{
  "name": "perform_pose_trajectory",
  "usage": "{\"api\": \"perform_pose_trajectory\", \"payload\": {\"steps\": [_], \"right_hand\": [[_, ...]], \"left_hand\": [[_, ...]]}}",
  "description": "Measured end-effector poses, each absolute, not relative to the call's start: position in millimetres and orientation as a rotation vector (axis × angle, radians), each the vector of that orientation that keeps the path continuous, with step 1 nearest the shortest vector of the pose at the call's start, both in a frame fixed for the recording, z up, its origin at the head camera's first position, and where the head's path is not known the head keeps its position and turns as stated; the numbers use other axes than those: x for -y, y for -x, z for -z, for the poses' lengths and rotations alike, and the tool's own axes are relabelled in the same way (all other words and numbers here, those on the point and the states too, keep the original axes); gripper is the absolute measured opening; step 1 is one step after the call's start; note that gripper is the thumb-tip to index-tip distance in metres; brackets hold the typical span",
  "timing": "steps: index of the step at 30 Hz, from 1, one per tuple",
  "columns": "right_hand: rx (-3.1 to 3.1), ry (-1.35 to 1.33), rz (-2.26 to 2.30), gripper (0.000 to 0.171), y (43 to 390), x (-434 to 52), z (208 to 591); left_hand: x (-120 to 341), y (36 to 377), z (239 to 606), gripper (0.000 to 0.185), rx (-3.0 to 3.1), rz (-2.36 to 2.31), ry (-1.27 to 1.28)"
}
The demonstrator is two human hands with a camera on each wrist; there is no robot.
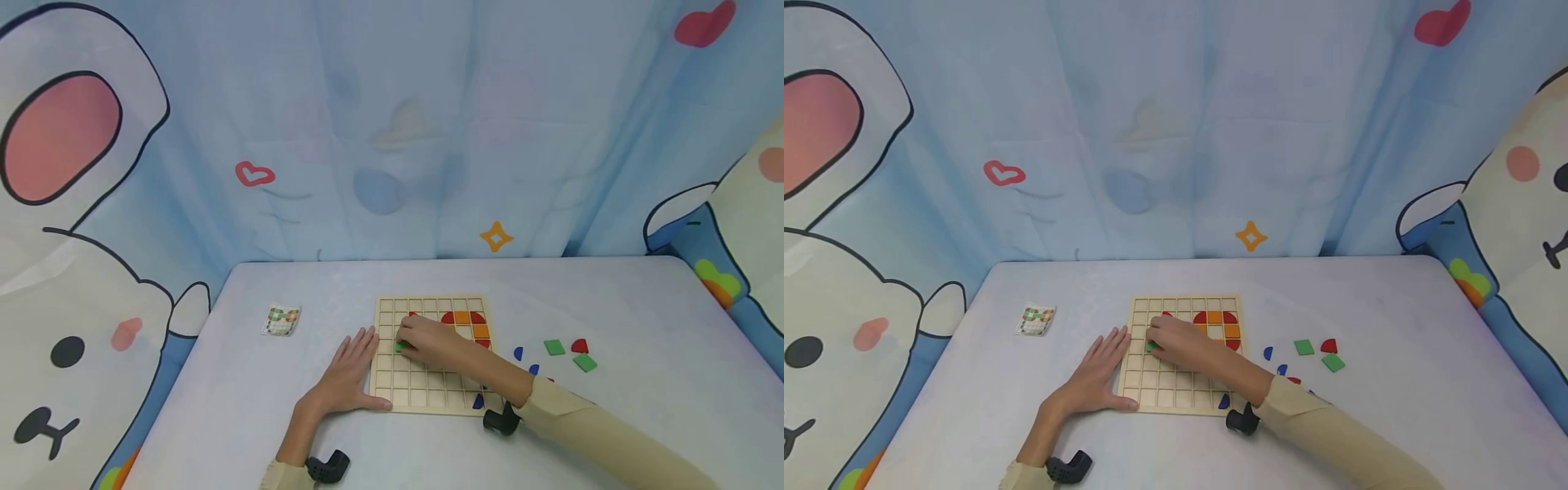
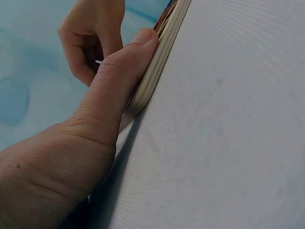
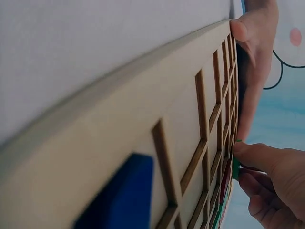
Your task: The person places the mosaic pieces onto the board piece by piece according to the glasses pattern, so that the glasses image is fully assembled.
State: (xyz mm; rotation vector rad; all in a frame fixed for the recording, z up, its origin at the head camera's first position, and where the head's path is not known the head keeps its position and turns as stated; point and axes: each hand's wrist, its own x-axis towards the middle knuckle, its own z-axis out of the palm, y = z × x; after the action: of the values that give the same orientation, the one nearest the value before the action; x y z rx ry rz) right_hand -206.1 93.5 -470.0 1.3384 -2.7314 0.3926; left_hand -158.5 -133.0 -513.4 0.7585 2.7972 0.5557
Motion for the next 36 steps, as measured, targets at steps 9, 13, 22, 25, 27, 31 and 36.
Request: {"api": "perform_pose_trajectory", "payload": {"steps": [9, 13, 22, 25, 27, 31, 36], "right_hand": [[2.72, -1.367, -0.408, 0.011, 211, -92, 474], [2.749, -1.364, -0.412, 0.012, 212, -92, 473], [2.759, -1.394, -0.377, 0.01, 214, -92, 472], [2.77, -1.405, -0.36, 0.01, 215, -91, 472], [2.767, -1.418, -0.337, 0.009, 215, -92, 471], [2.773, -1.399, -0.334, 0.016, 211, -96, 466], [2.782, -1.298, -0.457, 0.03, 196, -117, 462]], "left_hand": [[132, 160, 511, 0.121, -2.789, -0.555, -0.78], [132, 160, 512, 0.122, -2.786, -0.562, -0.773], [131, 161, 510, 0.122, -2.781, -0.579, -0.774], [131, 161, 510, 0.122, -2.778, -0.579, -0.764], [132, 161, 511, 0.122, -2.785, -0.572, -0.763], [132, 161, 512, 0.122, -2.796, -0.569, -0.754], [133, 160, 514, 0.123, -2.797, -0.582, -0.732]]}}
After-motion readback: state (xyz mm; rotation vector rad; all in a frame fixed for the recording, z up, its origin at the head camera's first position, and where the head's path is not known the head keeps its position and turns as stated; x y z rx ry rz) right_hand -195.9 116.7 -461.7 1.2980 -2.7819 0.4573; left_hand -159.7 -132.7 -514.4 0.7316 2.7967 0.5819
